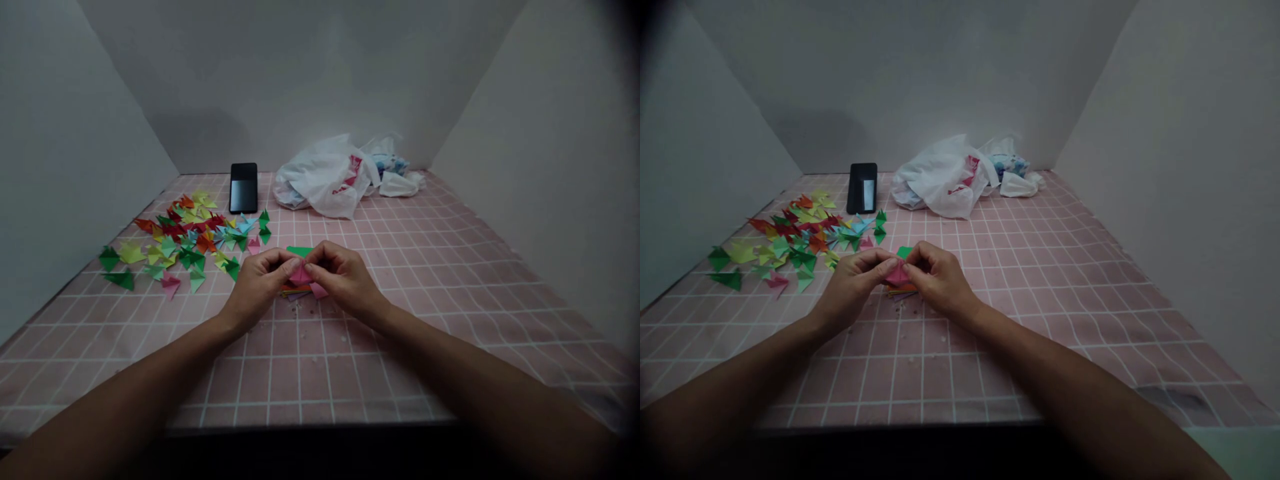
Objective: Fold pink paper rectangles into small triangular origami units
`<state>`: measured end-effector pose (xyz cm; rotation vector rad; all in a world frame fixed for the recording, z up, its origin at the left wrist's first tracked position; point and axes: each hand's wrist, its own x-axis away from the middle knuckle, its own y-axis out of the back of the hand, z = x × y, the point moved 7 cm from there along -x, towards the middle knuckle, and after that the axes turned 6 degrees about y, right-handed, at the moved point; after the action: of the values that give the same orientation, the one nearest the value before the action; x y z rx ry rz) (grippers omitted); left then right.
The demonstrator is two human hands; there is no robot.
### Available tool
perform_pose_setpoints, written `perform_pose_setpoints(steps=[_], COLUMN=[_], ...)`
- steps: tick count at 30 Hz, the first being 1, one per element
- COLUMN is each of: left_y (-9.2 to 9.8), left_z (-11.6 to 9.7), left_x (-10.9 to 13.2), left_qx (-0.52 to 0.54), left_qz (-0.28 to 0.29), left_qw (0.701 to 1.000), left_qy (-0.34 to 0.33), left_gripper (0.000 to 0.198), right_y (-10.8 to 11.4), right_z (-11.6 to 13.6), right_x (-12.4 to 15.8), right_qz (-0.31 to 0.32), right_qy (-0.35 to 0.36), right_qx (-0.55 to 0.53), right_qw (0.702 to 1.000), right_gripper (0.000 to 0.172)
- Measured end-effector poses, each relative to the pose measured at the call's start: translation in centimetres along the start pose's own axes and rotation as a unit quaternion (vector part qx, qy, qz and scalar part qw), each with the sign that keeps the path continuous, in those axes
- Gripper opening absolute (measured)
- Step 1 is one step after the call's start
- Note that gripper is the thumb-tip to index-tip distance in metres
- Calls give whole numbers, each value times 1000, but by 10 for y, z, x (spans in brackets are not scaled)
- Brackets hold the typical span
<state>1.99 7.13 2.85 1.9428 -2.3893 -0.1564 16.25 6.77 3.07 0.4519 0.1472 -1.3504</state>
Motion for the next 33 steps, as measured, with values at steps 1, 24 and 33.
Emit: perform_pose_setpoints(steps=[1,24,33], left_y=[0,1,0], left_z=[0,5,9], left_x=[0,-3,-4], left_qx=[4,31,67], left_qz=[-1,32,37], left_qw=[1000,997,992], left_qy=[2,57,96], left_gripper=[17,14,15], right_y=[0,2,1], right_z=[0,-2,-3], right_x=[0,-1,-1], right_qz=[1,1,7], right_qy=[0,11,3], right_qx=[-1,31,21], right_qw=[1000,999,1000], right_gripper=[16,15,14])
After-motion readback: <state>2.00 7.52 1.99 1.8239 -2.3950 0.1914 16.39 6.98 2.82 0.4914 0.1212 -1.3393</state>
